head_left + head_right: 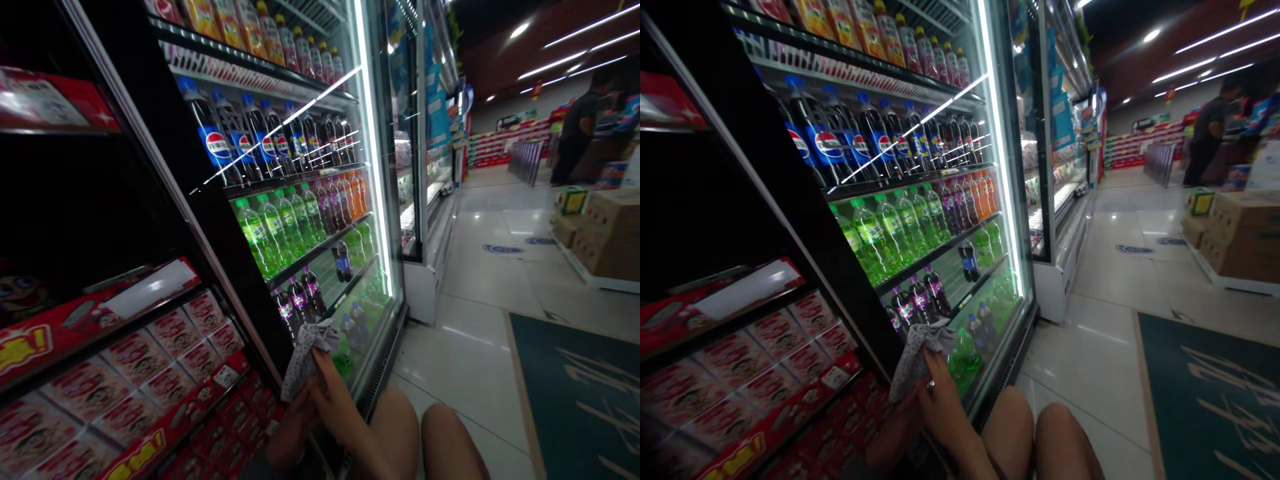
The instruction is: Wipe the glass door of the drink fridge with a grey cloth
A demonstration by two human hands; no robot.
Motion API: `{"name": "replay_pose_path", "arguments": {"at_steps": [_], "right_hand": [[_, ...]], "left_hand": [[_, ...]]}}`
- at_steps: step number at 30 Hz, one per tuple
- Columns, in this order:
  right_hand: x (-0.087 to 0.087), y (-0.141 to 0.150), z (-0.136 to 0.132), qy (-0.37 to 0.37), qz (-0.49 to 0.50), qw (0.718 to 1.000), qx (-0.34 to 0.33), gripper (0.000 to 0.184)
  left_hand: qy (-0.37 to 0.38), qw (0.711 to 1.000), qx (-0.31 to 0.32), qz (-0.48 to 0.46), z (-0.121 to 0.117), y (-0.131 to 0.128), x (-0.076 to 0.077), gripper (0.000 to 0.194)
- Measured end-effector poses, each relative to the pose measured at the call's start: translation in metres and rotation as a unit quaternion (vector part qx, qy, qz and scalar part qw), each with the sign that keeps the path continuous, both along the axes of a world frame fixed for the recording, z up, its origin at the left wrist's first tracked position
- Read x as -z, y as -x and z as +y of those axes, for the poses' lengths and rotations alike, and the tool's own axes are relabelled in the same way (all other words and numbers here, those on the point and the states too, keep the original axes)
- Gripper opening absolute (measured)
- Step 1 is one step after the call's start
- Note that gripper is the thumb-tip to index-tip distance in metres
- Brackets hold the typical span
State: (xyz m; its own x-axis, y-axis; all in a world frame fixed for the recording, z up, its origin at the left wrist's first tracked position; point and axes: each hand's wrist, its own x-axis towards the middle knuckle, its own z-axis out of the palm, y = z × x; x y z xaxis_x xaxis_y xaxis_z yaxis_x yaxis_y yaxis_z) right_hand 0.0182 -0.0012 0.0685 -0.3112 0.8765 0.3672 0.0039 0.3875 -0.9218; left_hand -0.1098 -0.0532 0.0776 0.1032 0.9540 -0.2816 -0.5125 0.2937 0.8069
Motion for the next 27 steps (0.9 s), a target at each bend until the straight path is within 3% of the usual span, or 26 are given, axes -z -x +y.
{"name": "replay_pose_path", "arguments": {"at_steps": [4, 7, 11, 15, 19, 23, 27], "right_hand": [[0.011, -0.009, 0.006, 0.005, 0.023, 1.0, 0.004, 0.058], [0.028, -0.017, 0.017, 0.012, 0.027, 0.999, 0.014, 0.057], [0.053, -0.032, 0.038, 0.025, 0.045, 0.998, 0.029, 0.055], [0.078, -0.054, 0.06, 0.066, 0.085, 0.994, -0.003, 0.059], [0.125, -0.091, 0.069, 0.152, 0.084, 0.98, 0.094, 0.056], [0.17, -0.127, 0.066, 0.18, 0.032, 0.97, 0.16, 0.043], [0.179, -0.139, 0.065, 0.181, 0.001, 0.971, 0.158, 0.04]], "left_hand": [[-0.007, 0.997, -0.01, 0.074, 0.001, 0.019, 0.041, 0.064], [-0.031, 0.997, -0.012, 0.066, 0.004, 0.023, 0.05, 0.055], [-0.023, 1.0, 0.015, -0.001, 0.016, 0.012, 0.031, 0.06], [-0.019, 0.998, -0.016, -0.055, 0.029, -0.009, 0.009, 0.061], [0.004, 0.995, -0.02, -0.094, 0.039, -0.027, 0.006, 0.048], [0.023, 0.989, -0.03, -0.14, 0.053, -0.042, 0.003, 0.036], [0.07, 0.981, -0.095, -0.155, 0.066, -0.056, -0.016, 0.034]]}}
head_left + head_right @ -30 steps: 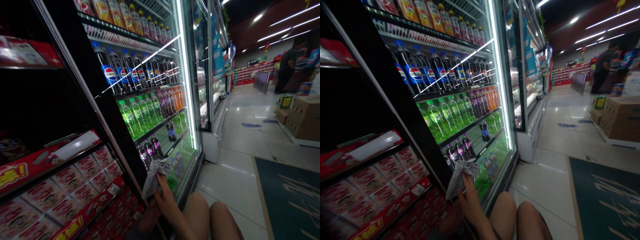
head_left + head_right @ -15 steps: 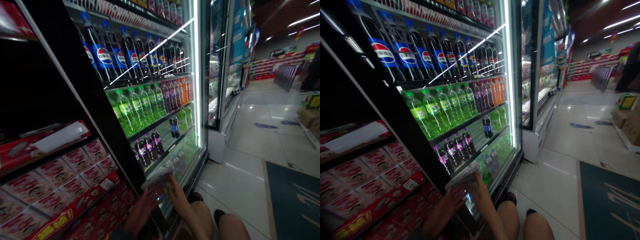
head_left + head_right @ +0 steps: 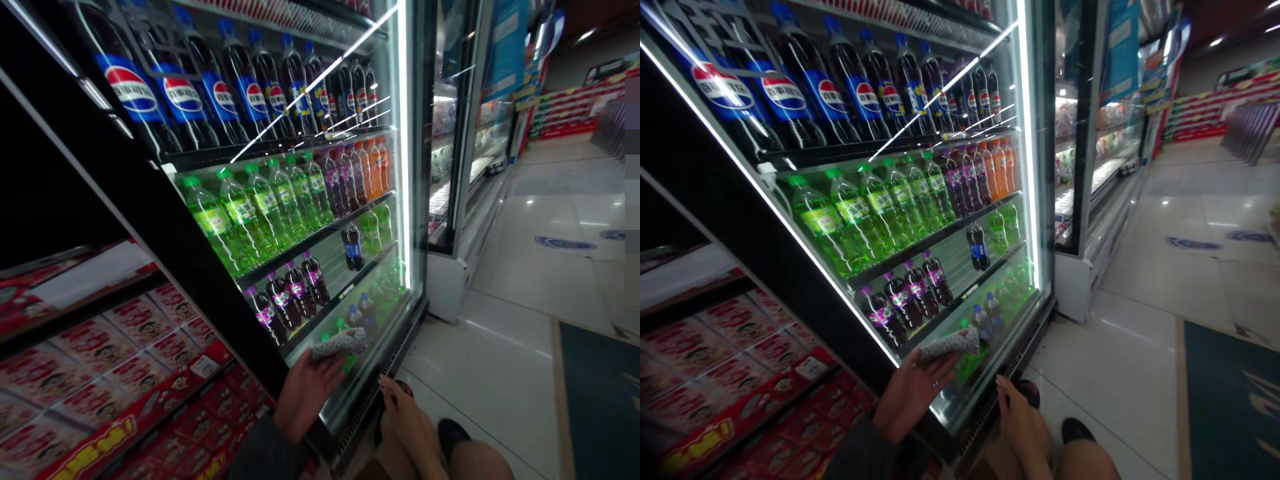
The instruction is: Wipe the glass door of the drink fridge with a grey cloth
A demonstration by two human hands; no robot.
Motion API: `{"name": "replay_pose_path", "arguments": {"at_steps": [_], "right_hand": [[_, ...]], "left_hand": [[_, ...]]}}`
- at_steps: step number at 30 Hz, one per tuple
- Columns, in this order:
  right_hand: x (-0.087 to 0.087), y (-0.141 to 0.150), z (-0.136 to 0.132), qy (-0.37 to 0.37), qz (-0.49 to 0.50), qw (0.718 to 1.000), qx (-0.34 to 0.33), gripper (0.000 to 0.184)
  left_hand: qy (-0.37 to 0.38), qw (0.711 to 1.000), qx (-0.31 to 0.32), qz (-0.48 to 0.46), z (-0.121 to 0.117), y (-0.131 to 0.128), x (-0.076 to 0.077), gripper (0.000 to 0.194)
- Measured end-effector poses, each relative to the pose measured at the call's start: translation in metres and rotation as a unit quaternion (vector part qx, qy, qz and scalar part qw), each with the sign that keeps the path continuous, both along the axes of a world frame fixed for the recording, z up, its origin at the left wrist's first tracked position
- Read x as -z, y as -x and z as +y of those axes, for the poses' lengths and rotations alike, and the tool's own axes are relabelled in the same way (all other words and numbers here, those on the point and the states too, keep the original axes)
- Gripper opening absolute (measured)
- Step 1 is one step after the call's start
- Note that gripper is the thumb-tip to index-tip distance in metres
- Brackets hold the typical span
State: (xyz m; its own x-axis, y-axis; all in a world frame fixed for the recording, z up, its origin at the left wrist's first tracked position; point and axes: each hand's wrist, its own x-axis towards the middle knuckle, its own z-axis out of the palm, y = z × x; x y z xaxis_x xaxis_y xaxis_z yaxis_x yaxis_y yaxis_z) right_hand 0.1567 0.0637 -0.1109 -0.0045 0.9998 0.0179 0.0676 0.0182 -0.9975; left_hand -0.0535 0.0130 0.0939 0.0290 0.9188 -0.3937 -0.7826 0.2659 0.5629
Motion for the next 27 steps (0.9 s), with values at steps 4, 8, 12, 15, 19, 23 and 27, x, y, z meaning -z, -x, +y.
{"name": "replay_pose_path", "arguments": {"at_steps": [4, 8, 12, 15, 19, 23, 27], "right_hand": [[-0.008, -0.005, 0.004, 0.034, 0.038, 0.998, 0.043, 0.05], [-0.011, -0.016, 0.007, 0.064, 0.105, 0.988, 0.094, 0.056], [-0.006, -0.029, 0.008, 0.104, 0.184, 0.97, 0.117, 0.056], [0.001, -0.038, 0.01, 0.142, 0.257, 0.945, 0.144, 0.06], [0.013, -0.048, 0.01, 0.158, 0.33, 0.912, 0.184, 0.059], [0.022, -0.055, 0.005, 0.162, 0.326, 0.912, 0.189, 0.062], [0.028, -0.06, -0.001, 0.182, 0.335, 0.908, 0.172, 0.067]], "left_hand": [[0.083, 0.995, -0.048, 0.042, 0.004, -0.01, -0.021, 0.03], [0.073, 0.991, -0.085, 0.079, -0.001, -0.01, -0.036, 0.027], [-0.016, 0.987, -0.125, 0.101, -0.01, -0.002, -0.049, 0.022], [-0.131, 0.974, -0.132, 0.132, -0.017, 0.006, -0.062, 0.021], [-0.243, 0.932, -0.201, 0.18, -0.02, 0.008, -0.094, 0.027], [-0.314, 0.882, -0.283, 0.209, -0.017, -0.003, -0.136, 0.028], [-0.352, 0.86, -0.309, 0.201, -0.016, -0.013, -0.162, 0.035]]}}
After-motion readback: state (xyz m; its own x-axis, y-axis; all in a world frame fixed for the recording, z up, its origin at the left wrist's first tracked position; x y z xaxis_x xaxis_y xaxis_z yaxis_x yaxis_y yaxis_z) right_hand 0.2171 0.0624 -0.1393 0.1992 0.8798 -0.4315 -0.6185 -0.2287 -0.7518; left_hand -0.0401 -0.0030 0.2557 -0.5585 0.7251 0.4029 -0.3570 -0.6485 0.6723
